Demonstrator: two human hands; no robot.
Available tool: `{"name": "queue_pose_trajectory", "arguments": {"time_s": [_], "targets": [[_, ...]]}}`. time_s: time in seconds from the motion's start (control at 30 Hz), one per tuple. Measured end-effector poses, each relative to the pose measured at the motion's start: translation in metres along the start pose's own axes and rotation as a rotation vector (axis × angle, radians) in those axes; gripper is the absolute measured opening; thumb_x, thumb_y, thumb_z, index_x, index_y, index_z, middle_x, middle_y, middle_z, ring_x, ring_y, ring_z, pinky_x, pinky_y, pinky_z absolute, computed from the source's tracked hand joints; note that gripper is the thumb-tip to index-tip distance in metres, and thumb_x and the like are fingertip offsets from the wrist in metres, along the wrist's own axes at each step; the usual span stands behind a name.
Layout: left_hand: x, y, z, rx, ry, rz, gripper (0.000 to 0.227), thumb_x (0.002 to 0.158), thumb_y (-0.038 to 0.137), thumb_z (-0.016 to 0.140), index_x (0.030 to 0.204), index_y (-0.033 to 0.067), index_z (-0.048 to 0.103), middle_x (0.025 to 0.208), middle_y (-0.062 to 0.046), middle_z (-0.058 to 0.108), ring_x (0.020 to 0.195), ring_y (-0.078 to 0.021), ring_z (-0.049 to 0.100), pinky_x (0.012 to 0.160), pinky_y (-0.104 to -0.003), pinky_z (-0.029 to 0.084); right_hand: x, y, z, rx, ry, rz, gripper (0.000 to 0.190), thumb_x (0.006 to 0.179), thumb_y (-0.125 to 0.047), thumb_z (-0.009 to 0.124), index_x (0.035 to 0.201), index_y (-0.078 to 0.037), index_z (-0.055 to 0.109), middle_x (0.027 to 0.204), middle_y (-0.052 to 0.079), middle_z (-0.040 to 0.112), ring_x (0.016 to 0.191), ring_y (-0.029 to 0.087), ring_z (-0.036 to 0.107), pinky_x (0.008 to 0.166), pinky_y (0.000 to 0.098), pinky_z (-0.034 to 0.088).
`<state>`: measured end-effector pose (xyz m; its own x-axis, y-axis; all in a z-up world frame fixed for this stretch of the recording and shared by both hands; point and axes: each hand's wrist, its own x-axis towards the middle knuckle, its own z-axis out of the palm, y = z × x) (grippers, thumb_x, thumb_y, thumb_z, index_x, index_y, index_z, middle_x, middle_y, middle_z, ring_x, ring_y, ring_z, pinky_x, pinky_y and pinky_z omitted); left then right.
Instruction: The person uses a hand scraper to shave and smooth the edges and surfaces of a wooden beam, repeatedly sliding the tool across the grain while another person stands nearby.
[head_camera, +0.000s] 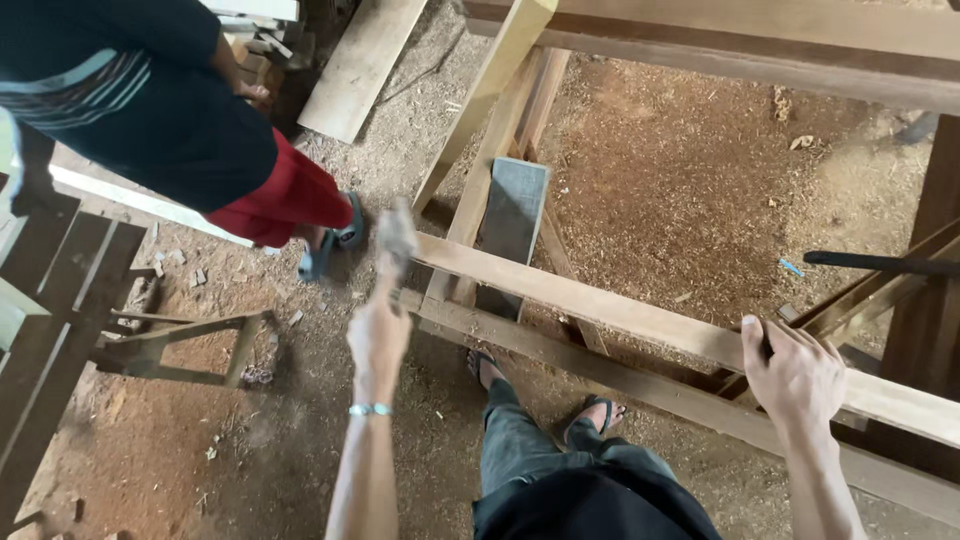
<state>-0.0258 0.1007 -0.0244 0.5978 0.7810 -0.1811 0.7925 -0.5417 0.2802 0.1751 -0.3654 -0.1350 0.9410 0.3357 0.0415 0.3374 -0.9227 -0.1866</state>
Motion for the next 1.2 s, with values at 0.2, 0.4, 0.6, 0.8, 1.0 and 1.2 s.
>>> {"name": "queue_pose_trajectory", "arguments": {"time_s": [0.2,0.4,0.6,0.8,1.0,1.2], "targets": [[-0.054,0.057,0.034,0.212,0.102,0.495,0.079,0.086,0.010,0.060,0.159,0.0256,0.032,0.053,-0.005,0.057,0.041,-0.0174,0.050,0.037,-0.033,0.039,-0.003,0.000,-0.004,0.008,0.016,-0.001,0.048,0.111,-0.046,0.044,0.096,-0.014,0.077,0.084,0.003,0.076,0.068,0.017,0.071,0.081,0.0344,0.057],[-0.068,0.059,0.026,0.253,-0.055,0.348,0.068,0.097,0.010,0.054,0.157,0.0312,0.031,0.054,-0.005,0.058,0.040,-0.0191,0.053,0.037,-0.036,0.043,-0.004,-0.001,-0.004,0.035,0.159,-0.077,0.048,0.114,-0.044,0.045,0.092,-0.014,0.076,0.079,0.004,0.075,0.075,0.019,0.072,0.085,0.0377,0.056],[-0.017,0.017,-0.019,0.054,0.042,0.063,0.074,0.097,0.011,0.056,0.159,0.0354,0.025,0.055,-0.002,0.056,0.038,-0.0155,0.050,0.032,-0.031,0.041,-0.001,0.000,-0.002,-0.007,0.012,0.001,0.051,0.112,-0.047,0.043,0.094,-0.014,0.077,0.081,0.003,0.075,0.066,0.018,0.070,0.081,0.0342,0.056],[-0.098,0.097,0.037,0.108,-0.157,0.429,0.076,0.094,0.010,0.054,0.162,0.0293,0.026,0.053,0.001,0.055,0.040,-0.0116,0.048,0.033,-0.027,0.038,-0.002,0.002,-0.003,-0.025,-0.004,-0.004,0.052,0.114,-0.047,0.043,0.093,-0.014,0.077,0.079,0.003,0.074,0.068,0.018,0.070,0.081,0.0348,0.056],[-0.033,0.046,-0.004,0.270,0.310,0.501,0.075,0.091,0.015,0.063,0.159,0.0316,0.037,0.062,-0.003,0.062,0.040,-0.0114,0.042,0.036,-0.029,0.029,-0.008,0.001,-0.005,0.026,0.107,-0.079,0.051,0.116,-0.046,0.043,0.093,-0.013,0.075,0.080,0.004,0.075,0.072,0.017,0.070,0.082,0.0332,0.054],[0.007,0.030,-0.044,0.022,-0.020,0.021,0.078,0.095,0.009,0.059,0.159,0.0356,0.024,0.054,0.000,0.055,0.038,-0.0111,0.045,0.033,-0.026,0.035,-0.003,-0.006,-0.010,0.025,0.018,-0.004,0.051,0.114,-0.046,0.044,0.091,-0.014,0.076,0.084,0.004,0.075,0.070,0.018,0.070,0.084,0.0355,0.055]]}}
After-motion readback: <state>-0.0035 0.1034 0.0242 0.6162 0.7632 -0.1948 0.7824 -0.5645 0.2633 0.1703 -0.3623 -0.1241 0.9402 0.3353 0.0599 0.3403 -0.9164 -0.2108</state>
